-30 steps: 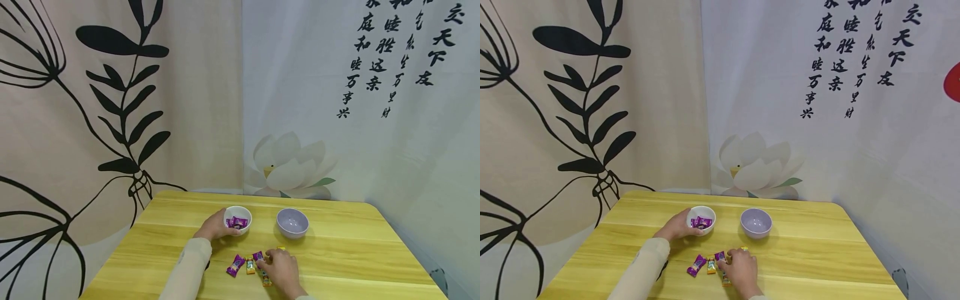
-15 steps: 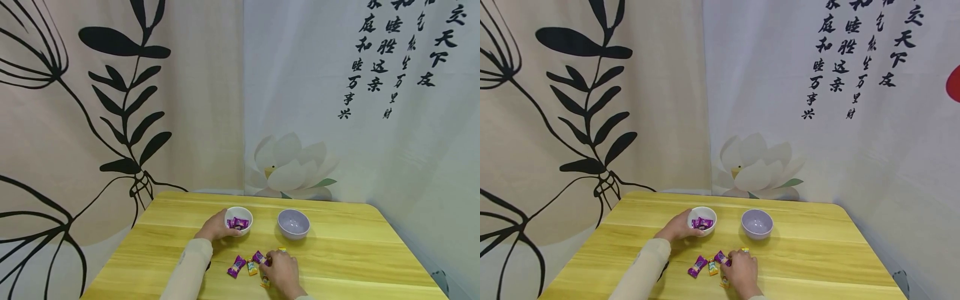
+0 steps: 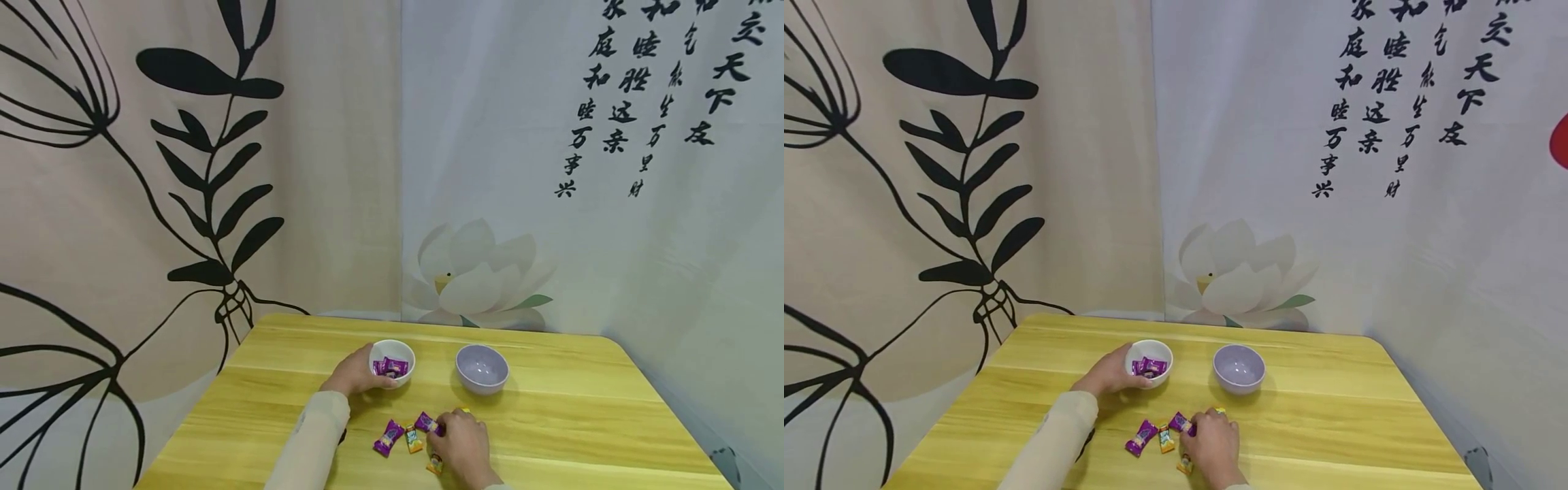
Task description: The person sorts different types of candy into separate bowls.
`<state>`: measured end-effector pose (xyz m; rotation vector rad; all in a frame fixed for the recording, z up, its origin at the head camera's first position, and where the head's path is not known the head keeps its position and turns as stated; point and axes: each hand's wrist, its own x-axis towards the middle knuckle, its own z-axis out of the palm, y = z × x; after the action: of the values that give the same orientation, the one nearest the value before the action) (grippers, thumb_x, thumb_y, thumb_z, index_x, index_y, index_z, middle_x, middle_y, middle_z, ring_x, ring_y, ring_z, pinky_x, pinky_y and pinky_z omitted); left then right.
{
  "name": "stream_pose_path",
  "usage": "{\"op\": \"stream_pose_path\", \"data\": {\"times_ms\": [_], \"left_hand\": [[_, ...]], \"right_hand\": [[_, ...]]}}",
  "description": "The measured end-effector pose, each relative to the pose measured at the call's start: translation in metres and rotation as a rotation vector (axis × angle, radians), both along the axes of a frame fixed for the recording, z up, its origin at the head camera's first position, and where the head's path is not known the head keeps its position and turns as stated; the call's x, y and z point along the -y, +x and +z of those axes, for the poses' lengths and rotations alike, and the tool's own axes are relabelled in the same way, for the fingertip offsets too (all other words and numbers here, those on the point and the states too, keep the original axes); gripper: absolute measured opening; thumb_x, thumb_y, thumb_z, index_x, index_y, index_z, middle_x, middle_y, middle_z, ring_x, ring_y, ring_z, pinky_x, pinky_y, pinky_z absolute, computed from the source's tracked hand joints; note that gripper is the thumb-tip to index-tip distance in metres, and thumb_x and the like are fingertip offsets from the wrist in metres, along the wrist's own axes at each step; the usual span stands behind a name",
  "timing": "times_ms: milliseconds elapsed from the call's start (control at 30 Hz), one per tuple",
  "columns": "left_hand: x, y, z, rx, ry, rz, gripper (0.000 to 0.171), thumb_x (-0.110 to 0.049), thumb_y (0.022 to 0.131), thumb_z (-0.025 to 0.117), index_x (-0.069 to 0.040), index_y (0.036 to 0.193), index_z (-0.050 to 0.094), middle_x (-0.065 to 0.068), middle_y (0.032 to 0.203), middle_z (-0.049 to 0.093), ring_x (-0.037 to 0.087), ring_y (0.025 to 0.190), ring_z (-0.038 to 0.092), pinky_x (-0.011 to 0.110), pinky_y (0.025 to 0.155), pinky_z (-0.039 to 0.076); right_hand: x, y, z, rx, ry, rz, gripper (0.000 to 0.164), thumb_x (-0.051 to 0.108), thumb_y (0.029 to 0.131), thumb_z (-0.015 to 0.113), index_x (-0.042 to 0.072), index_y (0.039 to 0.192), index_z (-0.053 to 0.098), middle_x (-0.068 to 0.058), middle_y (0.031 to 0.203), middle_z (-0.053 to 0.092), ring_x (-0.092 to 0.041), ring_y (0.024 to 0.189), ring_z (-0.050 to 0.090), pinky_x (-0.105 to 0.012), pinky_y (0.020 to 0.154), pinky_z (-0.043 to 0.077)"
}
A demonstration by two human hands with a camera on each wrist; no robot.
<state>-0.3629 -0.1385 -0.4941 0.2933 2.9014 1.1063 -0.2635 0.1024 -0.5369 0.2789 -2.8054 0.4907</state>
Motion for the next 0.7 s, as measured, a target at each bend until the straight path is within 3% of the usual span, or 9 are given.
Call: {"op": "stream_pose_path", "data": {"times_ms": [267, 700], "left_hand": [[0.0004, 0.0001, -0.0009, 0.007, 0.010, 0.002, 0.093, -0.044, 0.066, 0.092, -0.003, 0.137, 0.049, 0.013, 0.122, 0.062, 0.032, 0.111, 0.059, 0.055, 0.099, 0.046], [-0.0002, 0.0027, 0.0024, 0.020, 0.020, 0.020, 0.093, -0.044, 0.066, 0.092, -0.003, 0.138, 0.048, 0.013, 0.123, 0.062, 0.032, 0.110, 0.059, 0.054, 0.099, 0.046]], "right_hand": [[-0.0007, 0.0009, -0.0004, -0.054, -0.030, -0.001, 0.020, 0.032, 0.072, 0.079, 0.016, 0.083, 0.073, 0.004, 0.075, 0.058, -0.021, 0.070, 0.058, -0.039, 0.060, 0.042], [0.0007, -0.0057, 0.0065, -0.004, -0.071, -0.006, 0.022, 0.030, 0.076, 0.076, 0.013, 0.089, 0.074, 0.002, 0.079, 0.060, -0.020, 0.073, 0.059, -0.043, 0.067, 0.049]]}}
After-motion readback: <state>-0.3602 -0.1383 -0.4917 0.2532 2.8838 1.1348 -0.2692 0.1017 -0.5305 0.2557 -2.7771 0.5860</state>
